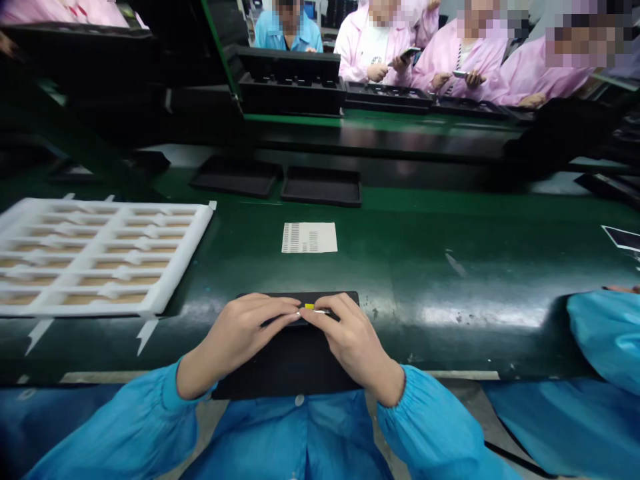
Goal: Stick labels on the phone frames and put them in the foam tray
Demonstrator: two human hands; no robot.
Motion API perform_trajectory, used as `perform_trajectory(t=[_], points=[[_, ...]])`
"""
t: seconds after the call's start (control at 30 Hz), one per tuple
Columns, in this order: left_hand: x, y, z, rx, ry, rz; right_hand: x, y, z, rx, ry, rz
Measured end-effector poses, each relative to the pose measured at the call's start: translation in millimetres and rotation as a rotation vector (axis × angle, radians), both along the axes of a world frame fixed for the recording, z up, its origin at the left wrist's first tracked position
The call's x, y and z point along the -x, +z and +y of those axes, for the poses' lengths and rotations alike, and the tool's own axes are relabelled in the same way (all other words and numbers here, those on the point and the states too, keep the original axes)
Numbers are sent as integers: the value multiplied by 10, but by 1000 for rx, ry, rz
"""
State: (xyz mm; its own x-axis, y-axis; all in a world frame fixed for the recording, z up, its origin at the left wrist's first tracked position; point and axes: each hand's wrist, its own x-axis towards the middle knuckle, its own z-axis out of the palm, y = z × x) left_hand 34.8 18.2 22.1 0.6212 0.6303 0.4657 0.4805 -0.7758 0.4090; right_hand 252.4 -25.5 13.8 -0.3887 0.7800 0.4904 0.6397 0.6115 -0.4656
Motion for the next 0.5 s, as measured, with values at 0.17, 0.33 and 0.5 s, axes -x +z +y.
perform_trajectory(t=[0.17,0.33,0.5], points=[[115,-64,-70,-148,-53,-20,5,-55,-21,-138,19,-97],[202,-104,-69,-231,-56,89,-24,31,77,135,-24,132],[198,-118,463,220,-119,51,-17,29,860,231,-258,285]])
